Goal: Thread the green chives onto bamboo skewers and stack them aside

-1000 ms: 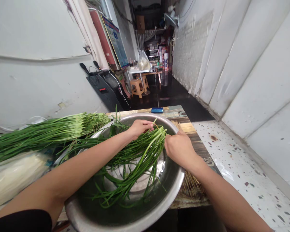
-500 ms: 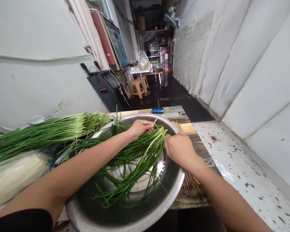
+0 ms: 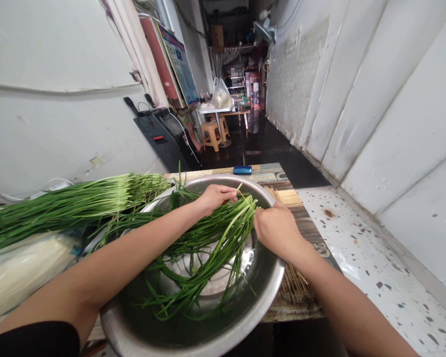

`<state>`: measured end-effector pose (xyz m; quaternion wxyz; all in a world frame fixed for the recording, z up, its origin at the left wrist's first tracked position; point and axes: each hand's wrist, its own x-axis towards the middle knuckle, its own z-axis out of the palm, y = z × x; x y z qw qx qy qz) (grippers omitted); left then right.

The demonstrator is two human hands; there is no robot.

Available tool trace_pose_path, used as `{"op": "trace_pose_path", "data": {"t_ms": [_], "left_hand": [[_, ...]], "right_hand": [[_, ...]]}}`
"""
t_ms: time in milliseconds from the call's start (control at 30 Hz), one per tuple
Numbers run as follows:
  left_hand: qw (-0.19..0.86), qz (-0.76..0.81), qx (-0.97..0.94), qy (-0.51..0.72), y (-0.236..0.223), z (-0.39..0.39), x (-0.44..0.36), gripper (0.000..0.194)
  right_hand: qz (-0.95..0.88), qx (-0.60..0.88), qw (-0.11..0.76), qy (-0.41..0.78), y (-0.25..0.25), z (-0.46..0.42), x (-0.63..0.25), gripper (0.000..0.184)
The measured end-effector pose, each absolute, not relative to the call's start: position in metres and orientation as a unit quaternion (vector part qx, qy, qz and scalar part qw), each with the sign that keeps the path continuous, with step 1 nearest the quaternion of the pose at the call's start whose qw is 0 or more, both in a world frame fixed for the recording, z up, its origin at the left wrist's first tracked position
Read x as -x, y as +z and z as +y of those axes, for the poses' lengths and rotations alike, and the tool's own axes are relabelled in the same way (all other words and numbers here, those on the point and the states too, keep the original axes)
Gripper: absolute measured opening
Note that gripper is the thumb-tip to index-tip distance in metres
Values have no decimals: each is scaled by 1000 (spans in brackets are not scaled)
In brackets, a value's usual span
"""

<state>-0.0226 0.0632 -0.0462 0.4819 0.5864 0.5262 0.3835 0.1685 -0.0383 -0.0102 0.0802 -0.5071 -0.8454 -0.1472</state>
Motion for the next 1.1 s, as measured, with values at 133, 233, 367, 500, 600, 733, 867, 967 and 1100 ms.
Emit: {"op": "trace_pose_path", "data": {"t_ms": [133, 233, 367, 500, 600, 733, 867, 967, 1100], "left_hand": [[473, 522, -598, 383, -46, 63, 23, 21], [445, 520, -625, 376, -44, 61, 24, 22], [395, 508, -679, 353, -36, 52, 21, 21], [420, 431, -755, 259, -20, 47, 22, 22], [413, 427, -780, 197, -13, 58, 33, 24], [231, 585, -743, 228, -21, 76, 53, 14], [199, 596, -757, 176, -37, 80, 59, 18], [236, 602, -744, 169, -44, 80, 58, 20], [264, 600, -733, 184, -46, 82, 61, 18]], "right_hand": [[-845, 508, 78, -146, -11, -38, -168, 29], [-845, 512, 64, -136, -10, -39, -168, 27], [-850, 510, 43, -126, -9, -39, -168, 24], [-845, 518, 43, -130, -9, -39, -168, 22], [-842, 521, 48, -133, -8, -39, -167, 25], [-843, 519, 51, -130, -9, -39, -168, 28], [-844, 515, 66, -135, -11, -38, -169, 30], [-842, 517, 65, -138, -11, -38, -169, 30], [-842, 517, 61, -142, -10, -38, -169, 31]]}}
